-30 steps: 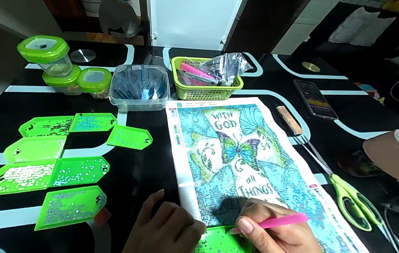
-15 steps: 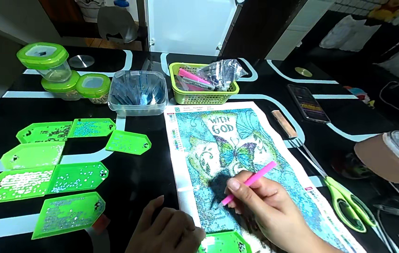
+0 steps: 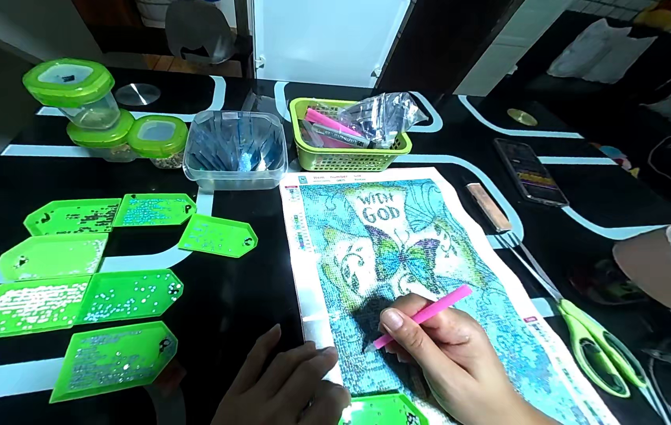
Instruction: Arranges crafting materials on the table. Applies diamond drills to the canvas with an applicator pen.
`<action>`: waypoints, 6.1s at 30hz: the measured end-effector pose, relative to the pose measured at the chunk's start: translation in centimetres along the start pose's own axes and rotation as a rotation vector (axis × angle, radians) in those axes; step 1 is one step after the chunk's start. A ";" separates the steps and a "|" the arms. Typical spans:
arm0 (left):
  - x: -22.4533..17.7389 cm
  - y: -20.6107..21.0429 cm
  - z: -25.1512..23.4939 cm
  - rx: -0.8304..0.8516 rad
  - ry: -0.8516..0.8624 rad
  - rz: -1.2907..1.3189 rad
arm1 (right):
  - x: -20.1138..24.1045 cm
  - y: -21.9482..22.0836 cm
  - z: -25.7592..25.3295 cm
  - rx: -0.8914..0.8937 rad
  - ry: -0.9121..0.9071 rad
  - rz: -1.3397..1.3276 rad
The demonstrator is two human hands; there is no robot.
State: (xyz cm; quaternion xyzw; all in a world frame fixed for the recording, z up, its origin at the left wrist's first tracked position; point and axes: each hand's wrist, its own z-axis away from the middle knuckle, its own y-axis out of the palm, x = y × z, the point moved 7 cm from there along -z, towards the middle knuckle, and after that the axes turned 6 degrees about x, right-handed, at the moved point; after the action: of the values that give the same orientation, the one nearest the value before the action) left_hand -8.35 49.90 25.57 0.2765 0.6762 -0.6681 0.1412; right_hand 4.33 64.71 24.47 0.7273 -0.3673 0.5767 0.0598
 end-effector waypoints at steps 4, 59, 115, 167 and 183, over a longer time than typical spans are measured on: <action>0.0 0.0 0.0 0.001 -0.007 0.002 | 0.1 0.1 0.0 0.003 -0.015 0.013; 0.0 -0.1 0.0 0.017 -0.002 -0.030 | 2.7 -1.3 3.8 0.025 -0.012 0.088; 0.0 -0.1 0.0 0.011 -0.001 -0.039 | 2.9 -0.4 3.6 0.040 -0.086 0.172; 0.0 -0.1 0.0 0.008 -0.005 -0.033 | 3.2 -1.0 4.3 0.056 -0.006 0.120; 0.0 -0.1 0.0 0.005 -0.003 -0.037 | 3.0 -0.7 4.1 0.043 -0.056 0.136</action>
State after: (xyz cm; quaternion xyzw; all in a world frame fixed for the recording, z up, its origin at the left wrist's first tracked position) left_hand -8.43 49.91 25.64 0.2632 0.6792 -0.6729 0.1290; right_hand 8.23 61.74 26.05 0.7176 -0.4050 0.5666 -0.0056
